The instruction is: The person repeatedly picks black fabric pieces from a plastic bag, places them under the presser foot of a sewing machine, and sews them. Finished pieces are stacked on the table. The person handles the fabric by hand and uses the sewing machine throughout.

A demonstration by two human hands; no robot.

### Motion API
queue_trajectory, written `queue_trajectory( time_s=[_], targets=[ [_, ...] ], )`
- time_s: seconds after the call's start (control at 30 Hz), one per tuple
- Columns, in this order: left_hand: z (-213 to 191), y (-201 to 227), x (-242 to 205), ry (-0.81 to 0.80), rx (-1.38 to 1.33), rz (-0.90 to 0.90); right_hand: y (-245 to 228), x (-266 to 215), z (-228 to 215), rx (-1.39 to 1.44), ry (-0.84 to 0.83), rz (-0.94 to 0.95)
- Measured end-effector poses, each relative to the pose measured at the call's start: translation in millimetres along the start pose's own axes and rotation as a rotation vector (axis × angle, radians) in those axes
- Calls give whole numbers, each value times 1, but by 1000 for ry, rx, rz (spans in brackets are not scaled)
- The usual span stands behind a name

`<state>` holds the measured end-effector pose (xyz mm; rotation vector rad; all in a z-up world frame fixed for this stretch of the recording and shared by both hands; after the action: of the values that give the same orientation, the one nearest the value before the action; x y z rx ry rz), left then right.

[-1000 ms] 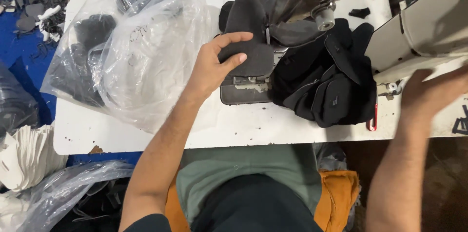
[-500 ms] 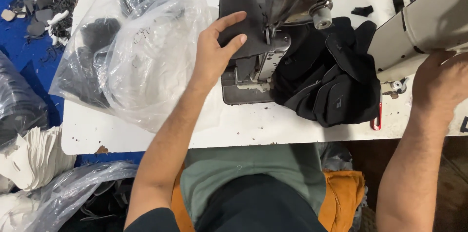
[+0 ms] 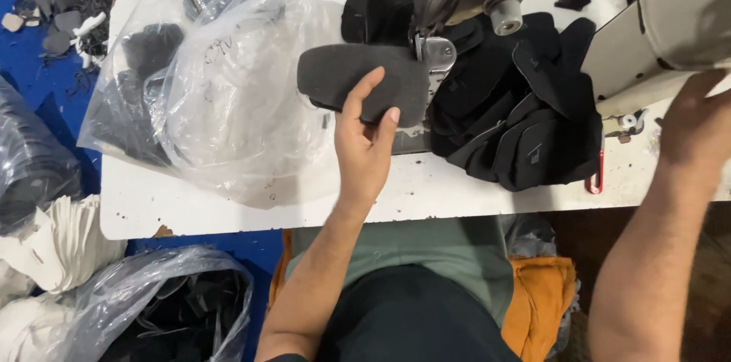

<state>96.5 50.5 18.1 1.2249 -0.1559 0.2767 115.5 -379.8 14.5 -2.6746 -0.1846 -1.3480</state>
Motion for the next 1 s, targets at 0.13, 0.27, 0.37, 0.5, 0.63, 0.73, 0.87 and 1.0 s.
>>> queue_trajectory(
  time_s=[0.13, 0.27, 0.37, 0.5, 0.63, 0.73, 0.87, 1.0],
  targets=[
    [3, 0, 9, -2, -6, 90, -17, 22, -6, -56, -14, 26],
    [0, -5, 21, 16, -8, 16, -3, 13, 2, -72, -24, 49],
    [4, -9, 27, 25, -21, 21, 10, 5, 9, -170, -9, 29],
    [12, -7, 31, 62, 15, 40, 22, 5, 28, 118, 156, 23],
    [16, -17, 26, 137, -111, -15, 75, -32, 79, 423, 600, 60],
    [14, -17, 29, 93, -58, 36, 91, -37, 106, 458, 584, 324],
    [11, -19, 32, 86, -52, 30, 81, -29, 95, 408, 616, 313],
    [6, -24, 29, 38, -82, 28, 41, -7, 53, 431, 441, 210]
  ],
)
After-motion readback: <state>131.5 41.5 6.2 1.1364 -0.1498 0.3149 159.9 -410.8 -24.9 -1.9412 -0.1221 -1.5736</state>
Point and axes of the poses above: each hand's wrist, its own x-axis towards the middle knuckle, its own z-axis out of the palm, y = z × x, the point moved 4 cm from there along x, towards the middle knuckle, and after that the axes turned 8 degrees about -x, right-handed, at the moved point
